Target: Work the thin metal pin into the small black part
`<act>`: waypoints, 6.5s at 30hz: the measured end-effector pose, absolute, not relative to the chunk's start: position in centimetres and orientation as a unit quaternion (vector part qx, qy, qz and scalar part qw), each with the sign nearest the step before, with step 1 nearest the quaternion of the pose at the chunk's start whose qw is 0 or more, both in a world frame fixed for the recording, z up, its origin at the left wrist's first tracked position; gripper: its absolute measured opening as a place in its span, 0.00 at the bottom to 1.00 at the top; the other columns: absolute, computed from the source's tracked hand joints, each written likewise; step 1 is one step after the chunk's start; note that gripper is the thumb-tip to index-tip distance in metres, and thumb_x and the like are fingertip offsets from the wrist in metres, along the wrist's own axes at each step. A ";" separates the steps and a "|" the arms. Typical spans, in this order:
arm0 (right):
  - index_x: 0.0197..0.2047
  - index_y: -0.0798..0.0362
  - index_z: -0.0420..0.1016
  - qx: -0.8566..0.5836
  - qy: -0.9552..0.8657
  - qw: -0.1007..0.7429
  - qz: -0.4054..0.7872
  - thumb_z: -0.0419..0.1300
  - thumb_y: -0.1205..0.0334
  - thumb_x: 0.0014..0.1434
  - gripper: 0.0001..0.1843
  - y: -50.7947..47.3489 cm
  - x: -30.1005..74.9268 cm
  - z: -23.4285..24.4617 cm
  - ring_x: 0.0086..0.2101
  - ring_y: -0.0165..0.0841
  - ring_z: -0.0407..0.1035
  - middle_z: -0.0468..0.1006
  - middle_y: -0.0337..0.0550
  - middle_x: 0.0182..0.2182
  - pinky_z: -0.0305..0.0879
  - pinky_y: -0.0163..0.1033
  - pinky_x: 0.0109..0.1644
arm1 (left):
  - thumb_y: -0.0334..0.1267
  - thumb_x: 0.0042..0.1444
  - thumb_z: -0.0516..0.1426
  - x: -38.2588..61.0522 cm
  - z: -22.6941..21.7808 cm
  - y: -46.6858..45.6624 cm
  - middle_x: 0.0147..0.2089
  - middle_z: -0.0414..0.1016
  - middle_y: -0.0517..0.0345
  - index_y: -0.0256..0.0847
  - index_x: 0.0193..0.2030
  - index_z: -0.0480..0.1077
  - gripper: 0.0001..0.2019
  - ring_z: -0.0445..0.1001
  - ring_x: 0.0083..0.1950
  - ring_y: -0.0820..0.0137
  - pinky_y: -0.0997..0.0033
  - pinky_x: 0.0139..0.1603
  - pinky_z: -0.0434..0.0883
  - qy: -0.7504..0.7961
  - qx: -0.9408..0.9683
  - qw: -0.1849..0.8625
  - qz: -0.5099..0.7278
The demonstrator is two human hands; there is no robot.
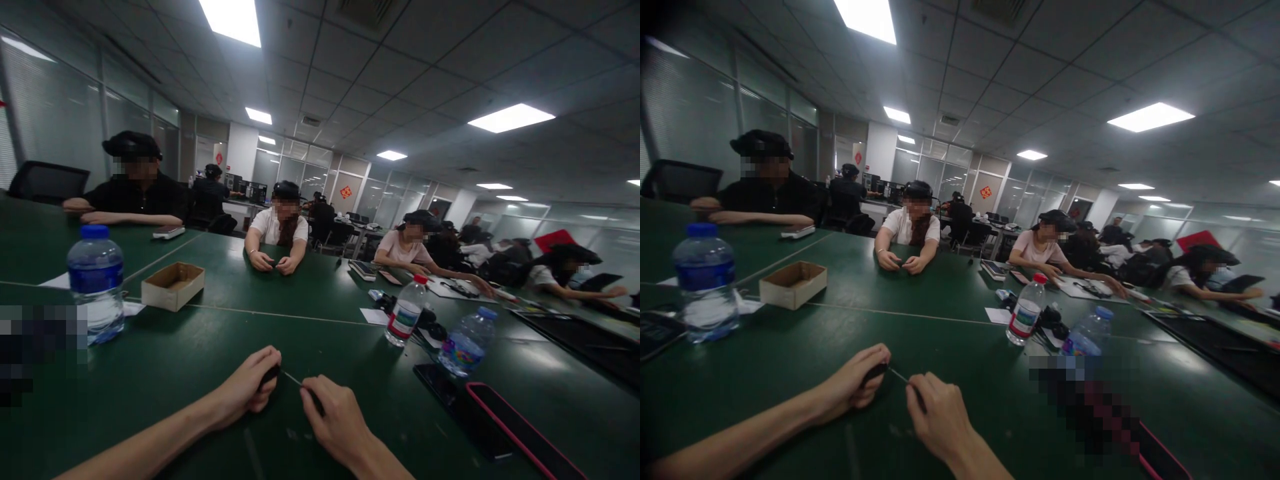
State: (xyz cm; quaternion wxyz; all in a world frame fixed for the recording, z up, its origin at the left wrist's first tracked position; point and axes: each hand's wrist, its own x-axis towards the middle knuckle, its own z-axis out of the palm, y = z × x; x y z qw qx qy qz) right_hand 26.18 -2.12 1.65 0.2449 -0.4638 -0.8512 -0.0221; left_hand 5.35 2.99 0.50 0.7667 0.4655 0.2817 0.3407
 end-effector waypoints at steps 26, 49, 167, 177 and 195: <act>0.45 0.52 0.75 -0.430 -0.870 0.214 -0.115 0.48 0.65 0.67 0.14 -3.7 25.7 2.2 0.23 0.27 0.67 0.74 0.41 0.28 0.56 0.31 0.24 | 0.60 0.59 0.49 5.0 1.1 1.9 0.17 0.50 0.74 0.44 0.36 0.55 0.20 0.45 0.15 0.79 0.78 0.15 0.44 0.303 0.584 0.676 0.333; 0.44 0.52 0.75 -0.417 -0.871 0.229 -0.121 0.47 0.63 0.68 0.15 -3.4 25.7 1.8 0.23 0.28 0.68 0.74 0.42 0.28 0.58 0.32 0.25 | 0.58 0.59 0.51 4.8 0.4 2.6 0.16 0.50 0.73 0.44 0.36 0.57 0.19 0.45 0.14 0.78 0.79 0.15 0.44 0.275 0.570 0.707 0.316; 0.38 0.50 0.77 -0.466 -0.852 0.223 -0.082 0.50 0.62 0.66 0.13 -2.5 26.8 1.3 0.24 0.27 0.67 0.73 0.38 0.25 0.54 0.32 0.28 | 0.33 0.40 0.69 2.5 0.8 3.4 0.44 0.77 0.52 0.38 0.50 0.74 0.26 0.74 0.44 0.65 0.66 0.48 0.66 0.269 0.578 0.698 0.325; 0.36 0.51 0.77 -0.439 -0.865 0.232 -0.071 0.50 0.62 0.65 0.14 -2.8 26.8 1.6 0.23 0.27 0.66 0.73 0.38 0.24 0.54 0.32 0.27 | 0.32 0.40 0.66 1.7 1.7 3.5 0.45 0.77 0.54 0.40 0.48 0.76 0.24 0.73 0.47 0.64 0.66 0.50 0.66 0.256 0.585 0.723 0.264; 0.37 0.50 0.76 -0.491 -0.843 0.181 -0.123 0.52 0.62 0.66 0.12 -3.0 26.1 1.7 0.24 0.27 0.68 0.75 0.39 0.26 0.53 0.31 0.26 | 0.37 0.39 0.69 2.5 0.9 3.1 0.42 0.74 0.55 0.37 0.48 0.70 0.26 0.72 0.43 0.67 0.68 0.45 0.66 0.292 0.613 0.664 0.313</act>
